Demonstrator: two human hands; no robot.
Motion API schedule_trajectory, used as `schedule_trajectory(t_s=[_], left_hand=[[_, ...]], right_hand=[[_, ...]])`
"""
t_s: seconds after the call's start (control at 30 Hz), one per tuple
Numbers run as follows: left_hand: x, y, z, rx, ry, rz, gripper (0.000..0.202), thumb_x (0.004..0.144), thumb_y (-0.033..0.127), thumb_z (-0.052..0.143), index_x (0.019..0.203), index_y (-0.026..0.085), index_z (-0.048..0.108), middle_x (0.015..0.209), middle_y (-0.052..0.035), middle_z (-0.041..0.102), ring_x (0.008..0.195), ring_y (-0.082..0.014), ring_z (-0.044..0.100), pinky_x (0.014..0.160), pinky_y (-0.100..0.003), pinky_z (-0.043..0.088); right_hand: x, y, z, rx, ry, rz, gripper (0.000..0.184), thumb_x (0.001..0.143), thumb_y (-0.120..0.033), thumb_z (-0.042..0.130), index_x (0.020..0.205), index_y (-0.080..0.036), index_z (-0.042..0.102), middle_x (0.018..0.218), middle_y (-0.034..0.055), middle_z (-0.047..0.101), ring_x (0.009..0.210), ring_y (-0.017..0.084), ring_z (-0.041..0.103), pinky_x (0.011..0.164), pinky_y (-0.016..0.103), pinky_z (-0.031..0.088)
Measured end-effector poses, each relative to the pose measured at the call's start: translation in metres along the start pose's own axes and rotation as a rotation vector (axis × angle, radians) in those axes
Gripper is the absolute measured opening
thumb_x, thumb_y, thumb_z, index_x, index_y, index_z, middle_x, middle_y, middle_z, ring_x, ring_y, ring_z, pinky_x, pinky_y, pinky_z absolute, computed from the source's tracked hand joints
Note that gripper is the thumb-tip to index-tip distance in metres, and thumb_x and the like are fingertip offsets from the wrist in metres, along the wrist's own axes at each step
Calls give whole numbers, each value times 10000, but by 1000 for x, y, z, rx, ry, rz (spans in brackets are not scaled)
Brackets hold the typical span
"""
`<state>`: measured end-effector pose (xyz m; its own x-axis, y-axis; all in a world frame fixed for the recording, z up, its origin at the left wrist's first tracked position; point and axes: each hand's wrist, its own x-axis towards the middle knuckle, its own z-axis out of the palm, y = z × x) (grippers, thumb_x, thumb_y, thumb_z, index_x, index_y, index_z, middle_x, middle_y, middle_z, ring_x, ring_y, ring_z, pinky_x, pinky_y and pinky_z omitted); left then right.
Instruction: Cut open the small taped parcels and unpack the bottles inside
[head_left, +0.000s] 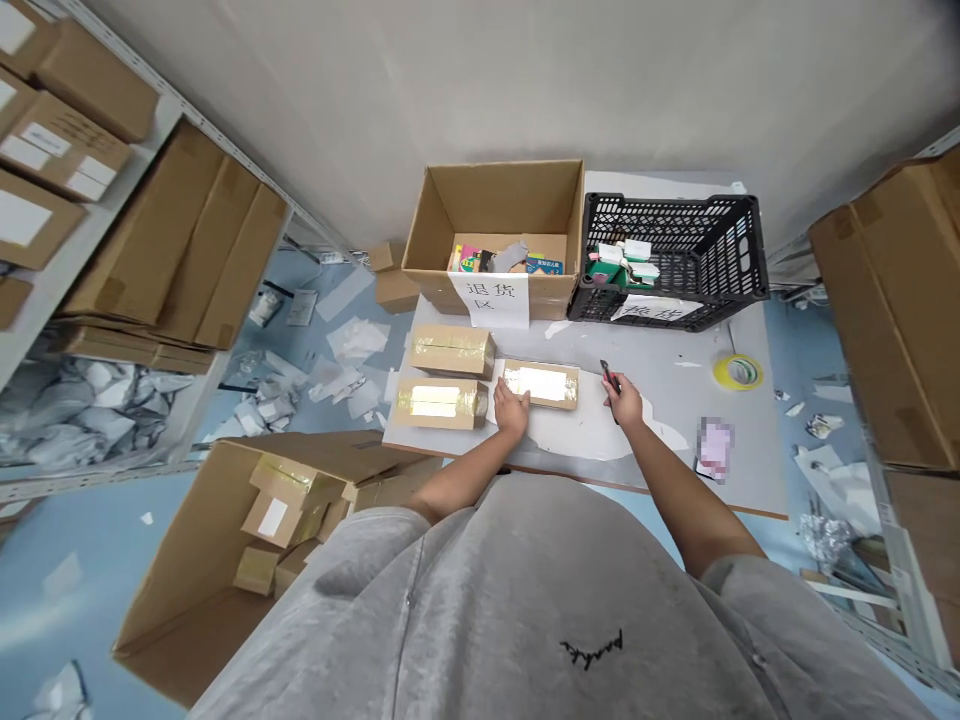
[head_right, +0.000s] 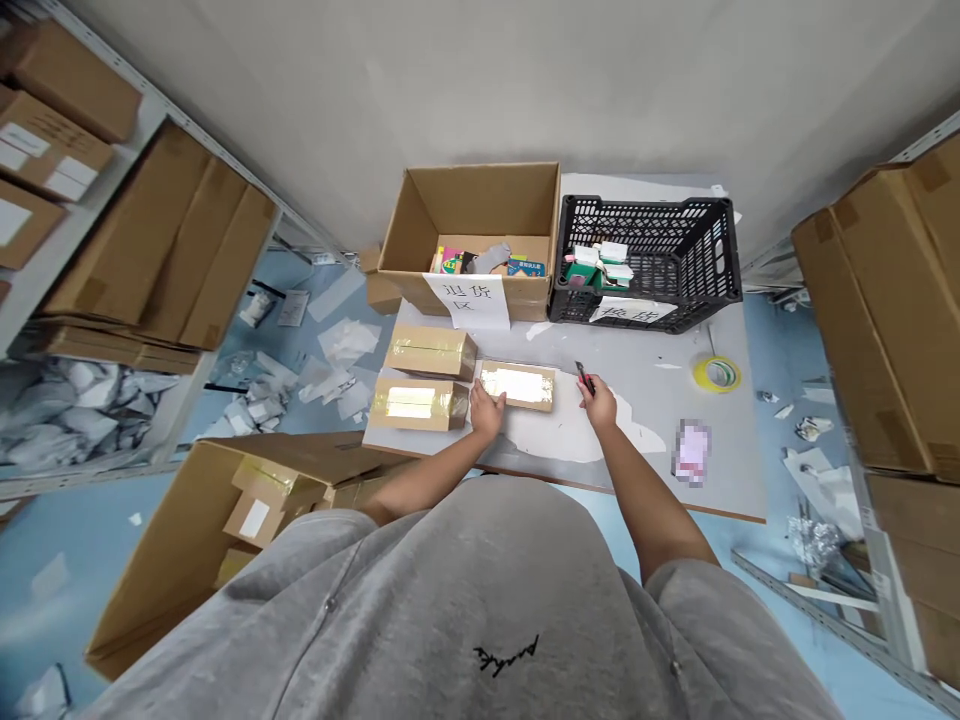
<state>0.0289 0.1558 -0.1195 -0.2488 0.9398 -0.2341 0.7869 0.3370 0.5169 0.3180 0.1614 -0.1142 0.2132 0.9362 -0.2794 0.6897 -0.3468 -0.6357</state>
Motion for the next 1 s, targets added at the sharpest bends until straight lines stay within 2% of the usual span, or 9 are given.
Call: schedule_trajectory(t_s=[0.1, 0.17, 0.23, 0.33, 0.43, 0.57, 0.8, 1.0], left_hand=[[3, -3, -1, -97, -40, -78, 671, 1052, 434, 407, 1623, 126, 241, 1578, -210, 458, 1484, -288, 446, 1187, -379, 419], [9, -5, -4, -122, -87, -128, 586, 1064, 393, 364, 1593, 149, 304, 1571, -189, 474, 1431, -276, 510, 1140, -360, 459], [15, -6, -7, -121, -147, -166, 535, 1072, 382, 336, 1566, 176, 337, 1569, -168, 485, 1375, -272, 565, 1105, -360, 483], [23, -6, -14, -99, -241, -188, 498, 1080, 413, 307, 1527, 201, 354, 1541, -160, 520, 1329, -279, 605, 1077, -385, 492], [28, -6, -22, -51, -353, -205, 471, 1079, 462, 288, 1452, 196, 395, 1484, -173, 572, 1313, -295, 616, 1062, -418, 490], [35, -5, -31, 15, -475, -216, 516, 1068, 519, 254, 1424, 174, 395, 1480, -201, 574, 1313, -320, 615, 1063, -451, 477], [44, 0, -37, 96, -571, -255, 565, 1056, 536, 251, 1469, 165, 356, 1428, -202, 618, 1321, -342, 610, 1069, -458, 461], [43, 3, -42, 95, -586, -257, 594, 1056, 552, 231, 1495, 164, 329, 1408, -217, 637, 1309, -324, 624, 1068, -450, 455]], right_hand=[[-2, -38, 0, 37, -104, -137, 423, 1017, -550, 426, 1205, -238, 641, 907, 50, 757, 643, 203, 671, 661, 291, 495], [-2, -65, 9, -12, -187, -286, 367, 1005, -475, 486, 1233, -241, 654, 1064, 73, 769, 820, 235, 712, 745, 306, 517], [0, -91, 22, -71, -260, -408, 394, 1002, -362, 498, 1358, -234, 603, 1236, 98, 742, 1038, 267, 701, 863, 333, 520], [5, -124, 42, -247, -402, -518, 409, 1040, -338, 462, 1423, -253, 576, 1329, 99, 713, 1143, 275, 671, 926, 338, 499], [10, -147, 56, -477, -482, -518, 395, 1075, -396, 424, 1421, -283, 576, 1363, 93, 697, 1156, 274, 663, 916, 334, 486], [14, -164, 64, -682, -547, -482, 395, 1096, -424, 371, 1399, -267, 570, 1370, 106, 688, 1157, 269, 657, 891, 327, 474], [11, -180, 70, -759, -542, -455, 409, 1101, -438, 345, 1386, -258, 577, 1326, 118, 700, 1144, 260, 658, 886, 316, 464], [11, -191, 72, -815, -544, -414, 390, 1087, -405, 385, 1386, -269, 597, 1254, 125, 732, 1088, 258, 686, 884, 319, 469]])
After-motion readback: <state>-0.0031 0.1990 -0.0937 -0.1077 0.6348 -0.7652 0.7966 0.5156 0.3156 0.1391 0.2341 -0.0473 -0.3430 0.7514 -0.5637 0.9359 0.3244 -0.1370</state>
